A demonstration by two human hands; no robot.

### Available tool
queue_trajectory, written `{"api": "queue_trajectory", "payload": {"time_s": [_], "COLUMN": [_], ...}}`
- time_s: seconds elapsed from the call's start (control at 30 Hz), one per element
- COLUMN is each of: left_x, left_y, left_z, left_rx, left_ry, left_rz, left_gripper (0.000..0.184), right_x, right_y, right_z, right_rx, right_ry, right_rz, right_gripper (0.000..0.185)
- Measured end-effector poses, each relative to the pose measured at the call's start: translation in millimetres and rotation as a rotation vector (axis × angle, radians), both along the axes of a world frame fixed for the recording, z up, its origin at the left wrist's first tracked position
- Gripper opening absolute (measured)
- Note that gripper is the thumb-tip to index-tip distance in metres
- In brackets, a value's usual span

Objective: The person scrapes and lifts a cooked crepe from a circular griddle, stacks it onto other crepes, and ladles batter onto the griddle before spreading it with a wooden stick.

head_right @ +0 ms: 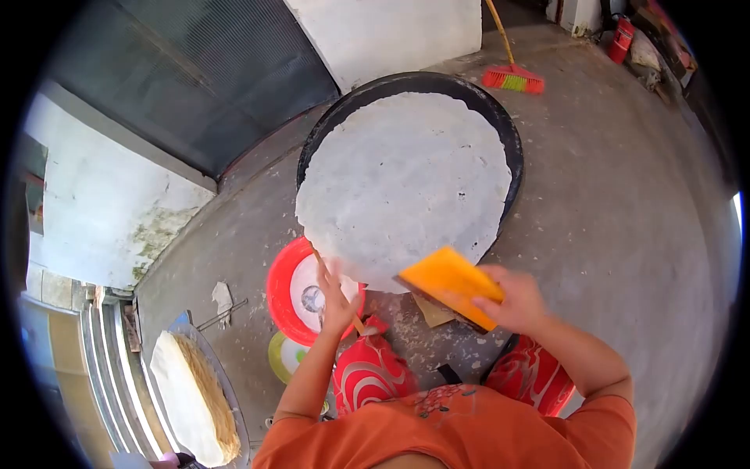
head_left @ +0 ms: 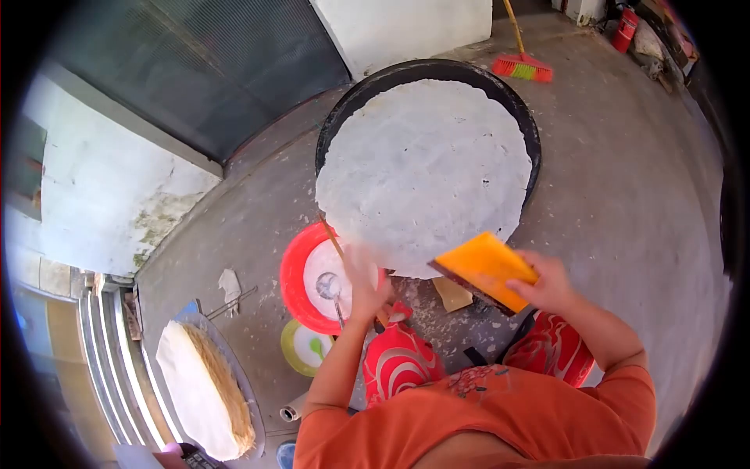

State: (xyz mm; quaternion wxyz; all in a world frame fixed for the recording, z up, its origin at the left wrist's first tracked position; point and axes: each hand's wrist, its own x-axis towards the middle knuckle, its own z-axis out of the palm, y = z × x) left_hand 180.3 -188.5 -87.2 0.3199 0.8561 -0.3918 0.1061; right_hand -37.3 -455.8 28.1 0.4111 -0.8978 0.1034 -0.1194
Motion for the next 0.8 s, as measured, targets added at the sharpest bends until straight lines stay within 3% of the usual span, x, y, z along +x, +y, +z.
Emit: {"api": "queue_trajectory", "payload": {"time_s": [0.03, 0.07, 0.1, 0.13, 0.17, 0.2, 0.23, 0.27, 0.3, 0.37, 0.47, 0.57, 0.63, 0.73, 0.77, 0.8], "left_x": [4.6, 13.3, 23.0, 47.7, 57.1, 67.7, 76.6, 84.8, 90.7, 121.4, 136.8, 108.1, 73.9, 31.4, 21.9, 13.3], "left_y": [-0.4, -4.0, -7.7, 1.6, -1.3, -6.7, -13.3, -17.6, -22.7, -20.0, -3.2, 37.6, 72.7, 133.7, 153.7, 173.8], "left_z": [-0.6, -1.2, -2.5, -25.9, -27.3, -23.6, -10.5, 4.0, 28.5, 74.2, 168.9, 271.2, 323.8, 361.1, 364.4, 367.0], "left_rx": [0.000, -0.420, -0.848, -0.872, -0.889, -0.755, -0.620, -0.452, -0.282, -0.137, -0.222, -0.202, -0.114, -0.043, -0.043, -0.023], "left_ry": [-0.003, 0.658, 1.316, 1.472, 1.464, 1.375, 1.282, 0.902, 0.522, 0.224, 0.034, -0.121, -0.195, -0.304, -0.309, -0.321], "left_rz": [0.008, 0.267, 0.518, 0.444, 0.445, 0.427, 0.408, 0.411, 0.408, 0.338, 0.048, -0.209, -0.213, -0.187, -0.165, -0.127], "left_gripper": [0.070, 0.070, 0.069, 0.053, 0.053, 0.039, 0.026, 0.019, 0.016, 0.014, 0.011, 0.006, 0.006, 0.008, 0.008, 0.008], "right_x": [-0.3, 3.0, 6.7, 11.7, 16.6, 20.3, 23.1, 25.5, 29.7, 43.5, 81.5, 134.7, 174.3, 231.7, 249.0, 265.7], "right_y": [-2.0, -0.5, -0.8, -1.3, -0.9, -2.8, -6.3, -8.5, -4.8, 4.8, 18.7, 25.5, 34.4, 63.4, 80.6, 99.3], "right_z": [-0.5, 3.8, 6.0, 6.1, 4.9, -1.9, -11.4, -14.6, -3.2, 27.0, 41.7, 69.6, 96.8, 137.6, 147.8, 155.9], "right_rx": [0.182, 0.449, 0.444, 0.739, 1.033, 1.027, 0.814, 0.600, 0.595, -0.139, -0.140, -0.142, -0.184, -0.216, -0.216, -0.159], "right_ry": [0.043, -0.016, -0.019, -0.058, -0.095, -0.097, -0.064, -0.034, -0.042, 0.149, -0.039, -0.221, -0.348, -0.427, -0.435, -0.458], "right_rz": [-0.099, -0.131, -0.121, -0.152, -0.181, -0.167, -0.135, -0.105, -0.094, -0.096, -0.160, -0.108, -0.115, -0.127, -0.106, -0.061], "right_gripper": [0.035, 0.030, 0.030, 0.028, 0.027, 0.027, 0.028, 0.029, 0.029, 0.038, 0.045, 0.072, 0.086, 0.098, 0.098, 0.086]}}
